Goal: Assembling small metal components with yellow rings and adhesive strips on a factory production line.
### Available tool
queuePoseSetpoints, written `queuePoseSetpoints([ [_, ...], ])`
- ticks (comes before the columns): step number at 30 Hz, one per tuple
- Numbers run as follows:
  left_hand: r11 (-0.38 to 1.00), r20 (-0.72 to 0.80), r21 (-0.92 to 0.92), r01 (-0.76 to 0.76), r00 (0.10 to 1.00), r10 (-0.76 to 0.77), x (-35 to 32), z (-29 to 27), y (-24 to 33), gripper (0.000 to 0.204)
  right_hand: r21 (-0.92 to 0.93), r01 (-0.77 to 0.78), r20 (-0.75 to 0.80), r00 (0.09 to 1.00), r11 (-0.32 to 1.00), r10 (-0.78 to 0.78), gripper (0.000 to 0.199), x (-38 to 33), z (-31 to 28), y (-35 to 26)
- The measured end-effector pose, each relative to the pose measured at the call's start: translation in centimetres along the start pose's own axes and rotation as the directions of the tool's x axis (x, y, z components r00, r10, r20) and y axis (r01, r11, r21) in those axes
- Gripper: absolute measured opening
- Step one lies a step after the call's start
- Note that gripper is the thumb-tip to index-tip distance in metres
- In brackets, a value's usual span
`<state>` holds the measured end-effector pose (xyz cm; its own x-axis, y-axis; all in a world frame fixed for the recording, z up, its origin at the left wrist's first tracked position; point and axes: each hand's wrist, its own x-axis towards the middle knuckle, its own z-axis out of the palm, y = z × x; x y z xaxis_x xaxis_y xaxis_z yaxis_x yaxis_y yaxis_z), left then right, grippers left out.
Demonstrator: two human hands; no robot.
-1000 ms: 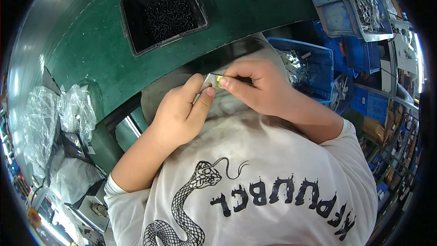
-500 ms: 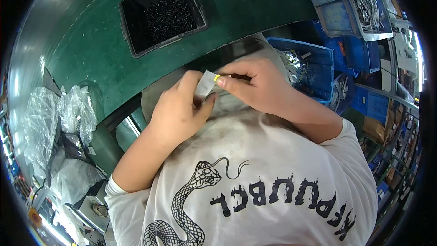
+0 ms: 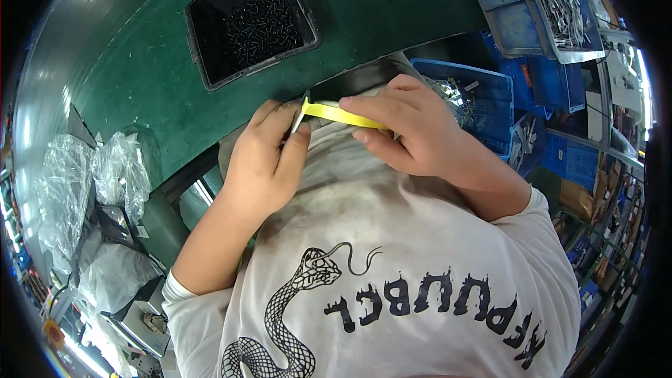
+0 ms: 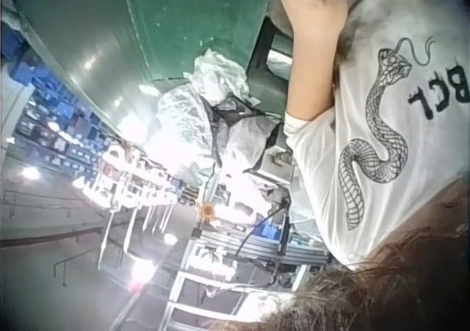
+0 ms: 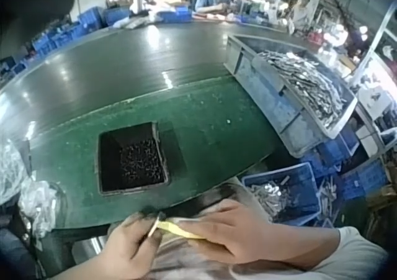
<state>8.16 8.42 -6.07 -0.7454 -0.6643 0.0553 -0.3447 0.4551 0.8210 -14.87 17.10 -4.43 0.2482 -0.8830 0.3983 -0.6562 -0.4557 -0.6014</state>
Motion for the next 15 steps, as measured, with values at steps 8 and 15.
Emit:
queuePoseSetpoints([
  [8, 0.877, 0.023, -0.367, 0.310, 0.946, -0.324, -0.5, 1.1, 0.4, 0.011, -0.216, 0.124, 0.092, 0.990, 0.969, -0.106, 0.043, -0.2, -0.5, 0.1],
  [15, 0.803, 0.036, -0.503, 0.318, 0.937, -0.348, -0.3, 1.1, 0.5, 0.008, -0.331, 0.094, 0.120, 0.991, 0.939, -0.057, 0.040, -0.2, -0.5, 0.0],
])
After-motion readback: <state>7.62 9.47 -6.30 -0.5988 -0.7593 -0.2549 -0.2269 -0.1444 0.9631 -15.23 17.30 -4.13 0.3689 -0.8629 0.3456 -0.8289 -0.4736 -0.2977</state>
